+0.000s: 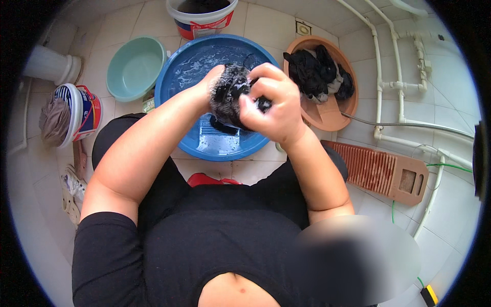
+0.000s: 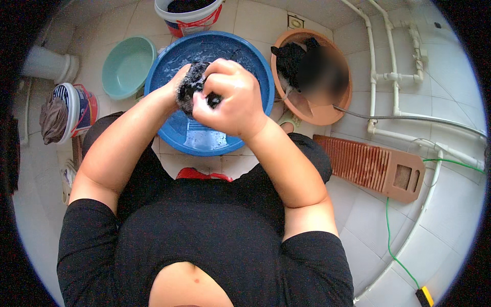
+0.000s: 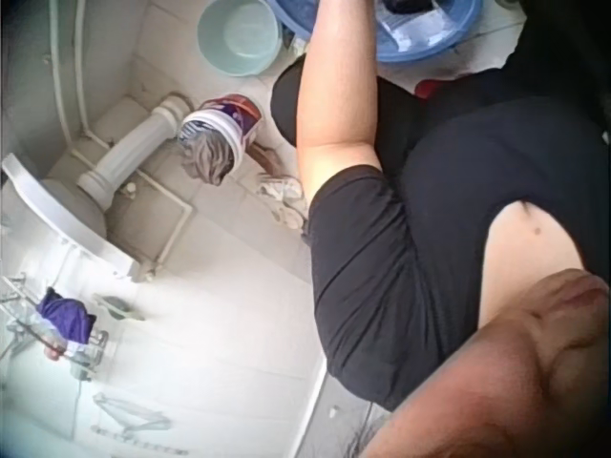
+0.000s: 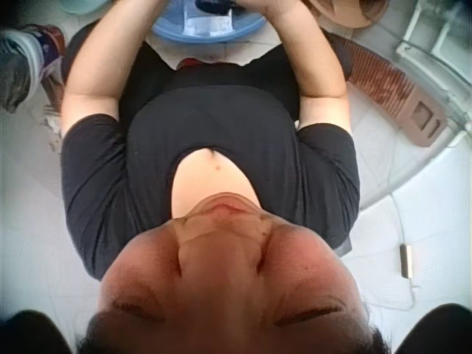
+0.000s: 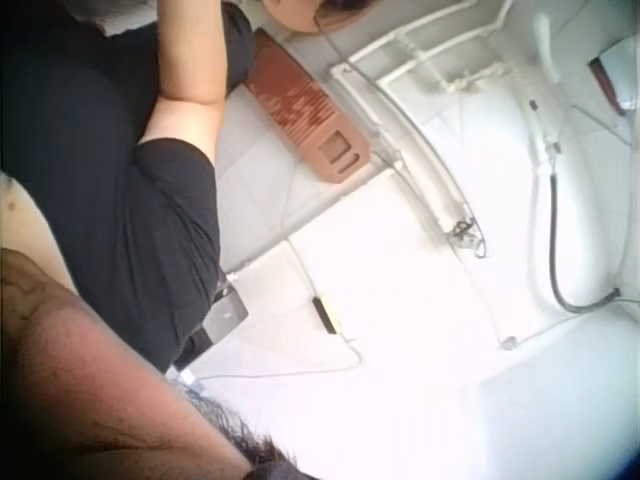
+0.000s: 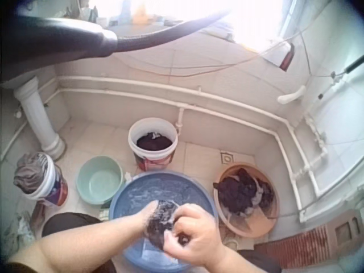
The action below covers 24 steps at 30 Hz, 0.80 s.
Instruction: The person hand-washes dark-colored garments in a blue basin filled with water, scrubbing and wringing them out. They then transfer the wet clothes to a larger orange basin and continue washing and wringing them by hand.
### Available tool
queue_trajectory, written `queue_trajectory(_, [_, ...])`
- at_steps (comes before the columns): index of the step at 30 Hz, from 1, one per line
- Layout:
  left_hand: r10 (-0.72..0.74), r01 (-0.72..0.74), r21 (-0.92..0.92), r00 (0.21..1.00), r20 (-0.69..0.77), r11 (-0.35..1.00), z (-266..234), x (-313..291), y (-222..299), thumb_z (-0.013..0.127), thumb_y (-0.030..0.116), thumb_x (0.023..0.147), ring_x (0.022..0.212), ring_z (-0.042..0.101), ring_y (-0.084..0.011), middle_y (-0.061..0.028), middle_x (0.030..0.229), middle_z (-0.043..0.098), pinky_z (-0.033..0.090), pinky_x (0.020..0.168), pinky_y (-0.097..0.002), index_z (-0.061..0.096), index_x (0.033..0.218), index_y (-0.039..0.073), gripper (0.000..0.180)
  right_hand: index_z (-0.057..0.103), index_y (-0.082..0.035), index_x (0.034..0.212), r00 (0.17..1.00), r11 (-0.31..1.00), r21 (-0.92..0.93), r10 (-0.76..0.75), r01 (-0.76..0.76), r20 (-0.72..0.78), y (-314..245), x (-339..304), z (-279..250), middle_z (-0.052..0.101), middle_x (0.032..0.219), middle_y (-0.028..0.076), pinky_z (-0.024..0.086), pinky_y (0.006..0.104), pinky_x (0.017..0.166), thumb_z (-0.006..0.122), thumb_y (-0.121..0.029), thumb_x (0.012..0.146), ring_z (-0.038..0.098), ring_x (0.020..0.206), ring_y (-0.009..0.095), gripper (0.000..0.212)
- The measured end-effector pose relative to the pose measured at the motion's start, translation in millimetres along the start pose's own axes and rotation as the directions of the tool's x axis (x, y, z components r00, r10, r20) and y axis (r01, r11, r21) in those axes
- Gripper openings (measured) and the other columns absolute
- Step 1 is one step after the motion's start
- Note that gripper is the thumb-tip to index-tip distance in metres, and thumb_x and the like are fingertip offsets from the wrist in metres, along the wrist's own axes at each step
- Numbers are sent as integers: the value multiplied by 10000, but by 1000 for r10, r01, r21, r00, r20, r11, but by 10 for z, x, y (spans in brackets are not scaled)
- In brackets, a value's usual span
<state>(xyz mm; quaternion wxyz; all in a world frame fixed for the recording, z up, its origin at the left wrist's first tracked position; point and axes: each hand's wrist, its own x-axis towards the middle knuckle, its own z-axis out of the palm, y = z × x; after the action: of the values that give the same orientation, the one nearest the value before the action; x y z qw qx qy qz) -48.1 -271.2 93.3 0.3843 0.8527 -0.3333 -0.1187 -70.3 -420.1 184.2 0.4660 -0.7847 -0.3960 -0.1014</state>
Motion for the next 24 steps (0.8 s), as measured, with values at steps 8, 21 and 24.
queue_trajectory(8, [-39,-7,204,975,221,979,-74,90,136,622,194,646,707,609,-212,-50,748,629,484,640,-312,609,748,99,140,504,-85,557,996,992,-103,-65,71,56,-97,-182,135,510,691,61,421,310,521,672,-79,503,498,578,234,176])
queue_trajectory(21, [-589,303,-911,804,86,281,-404,92,362,636,334,770,1199,363,-322,-161,1238,442,435,838,-439,390,1257,63,609,585,-37,965,285,-7,983,957,-183,60,1174,-618,-723,621,963,93,470,409,830,476,-314,812,582,917,259,336])
queue_trajectory(24, [-602,168,-906,791,-111,388,-588,-4,326,607,357,793,1183,379,-311,-146,1222,467,423,847,-415,426,1244,78,560,477,-122,1179,130,152,978,982,-145,-134,1088,-570,-1059,472,1218,150,366,544,916,430,-390,834,440,1137,306,440])
